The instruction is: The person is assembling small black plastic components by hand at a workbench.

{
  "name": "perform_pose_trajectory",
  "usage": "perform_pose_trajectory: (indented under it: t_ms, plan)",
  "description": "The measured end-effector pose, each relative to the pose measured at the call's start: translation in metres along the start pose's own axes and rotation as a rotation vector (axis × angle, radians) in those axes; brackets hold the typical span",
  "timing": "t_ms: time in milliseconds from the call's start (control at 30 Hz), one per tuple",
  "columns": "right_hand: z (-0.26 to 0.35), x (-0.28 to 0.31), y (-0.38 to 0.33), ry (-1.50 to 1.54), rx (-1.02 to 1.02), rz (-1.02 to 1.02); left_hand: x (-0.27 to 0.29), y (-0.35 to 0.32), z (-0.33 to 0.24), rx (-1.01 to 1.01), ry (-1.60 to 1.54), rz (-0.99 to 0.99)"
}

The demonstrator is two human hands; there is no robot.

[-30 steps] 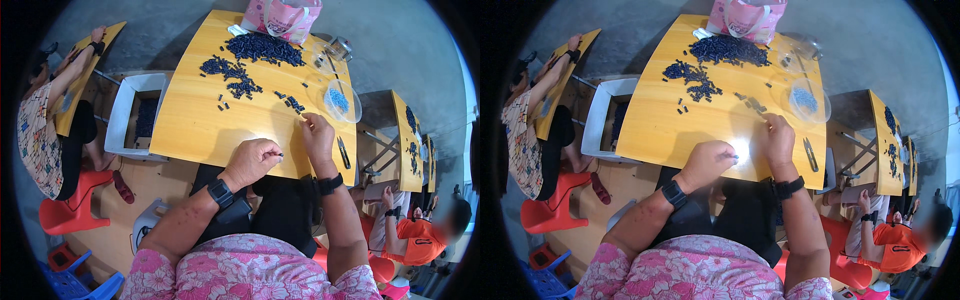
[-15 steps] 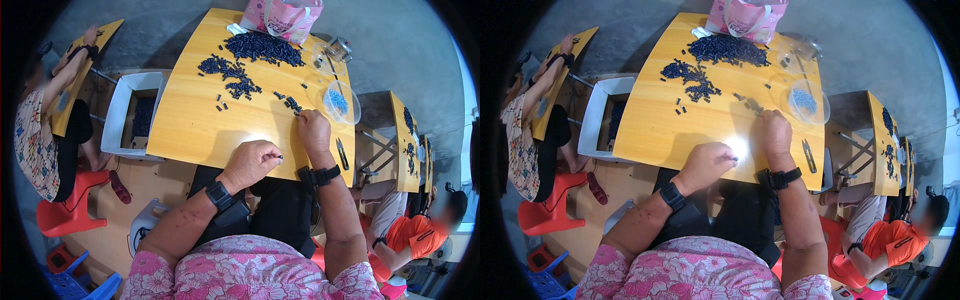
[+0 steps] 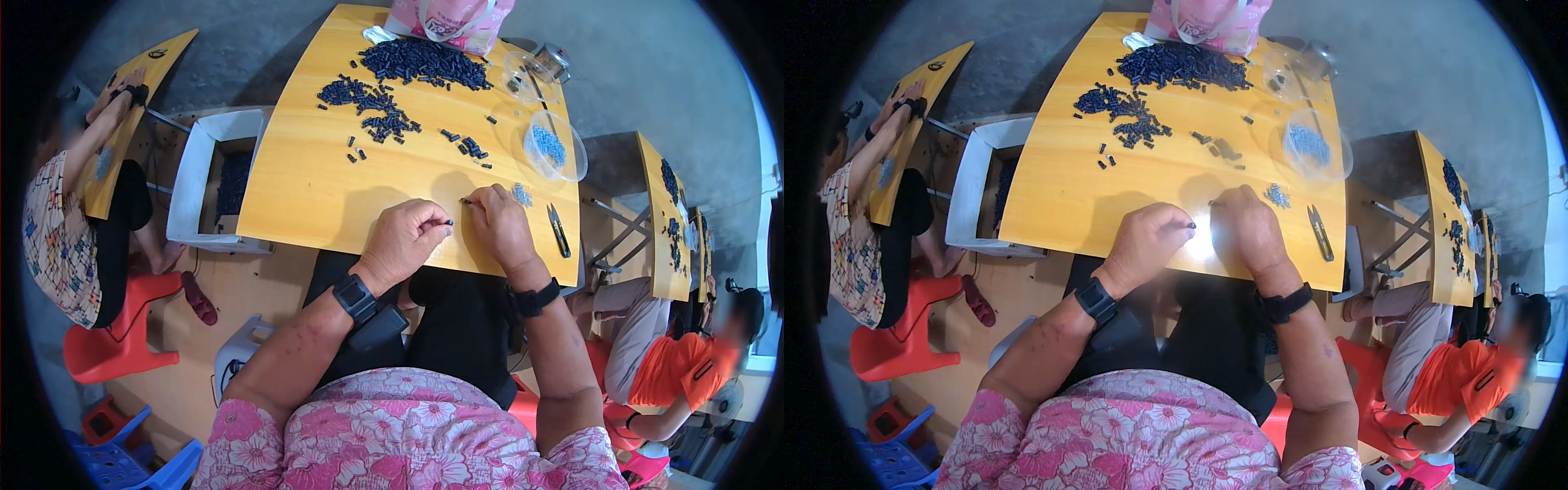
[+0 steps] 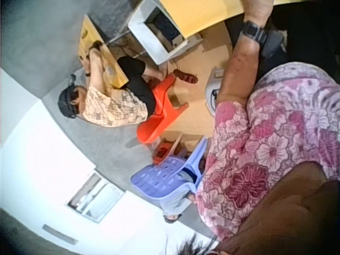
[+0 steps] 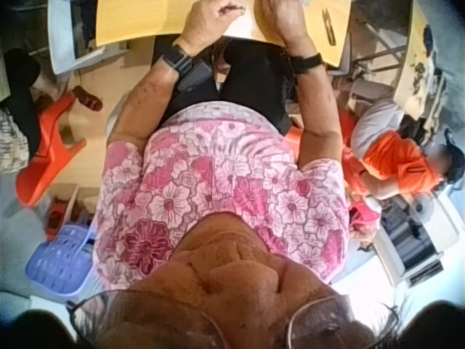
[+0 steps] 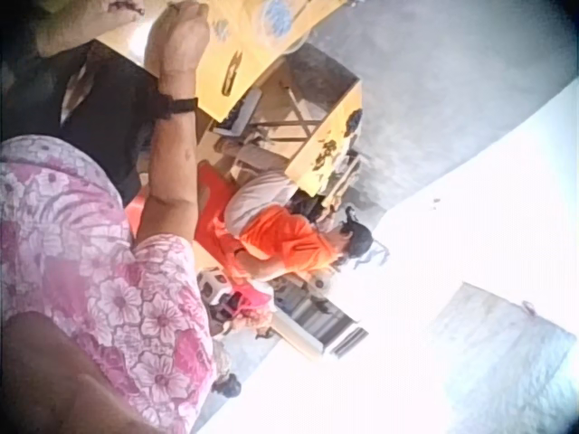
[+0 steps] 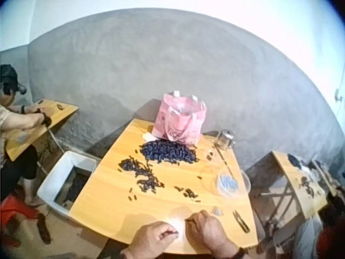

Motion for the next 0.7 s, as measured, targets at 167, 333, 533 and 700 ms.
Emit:
perform_pose_trajectory:
  t_ms: [167, 333, 533, 700]
  plan:
    - [0.013, 0.007, -0.009, 0.153, -0.081, 0.073, -0.002, -0.002, 0.004, -0.010, -0.077, 0.020]
    - [0.020, 0.006, -0.013, 0.222, -0.041, 0.187, -0.004, 0.000, 0.004, -0.020, -0.138, 0.077]
    - [0.020, 0.003, -0.016, 0.208, 0.060, 0.183, -0.004, 0.000, 0.005, -0.010, -0.105, 0.053]
    - [0.017, -0.003, -0.015, 0.309, 0.015, 0.156, -0.002, 0.000, 0.011, 0.039, -0.149, 0.078]
Point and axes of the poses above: each hand's wrist, its own y-axis towards the middle knuckle, its own x-axis out of the back of the hand, z = x × y, the point moved 6 cm from there along y, towards the middle knuckle, and after that the axes turned 7 degrees about -x, right-handed, at the moved point
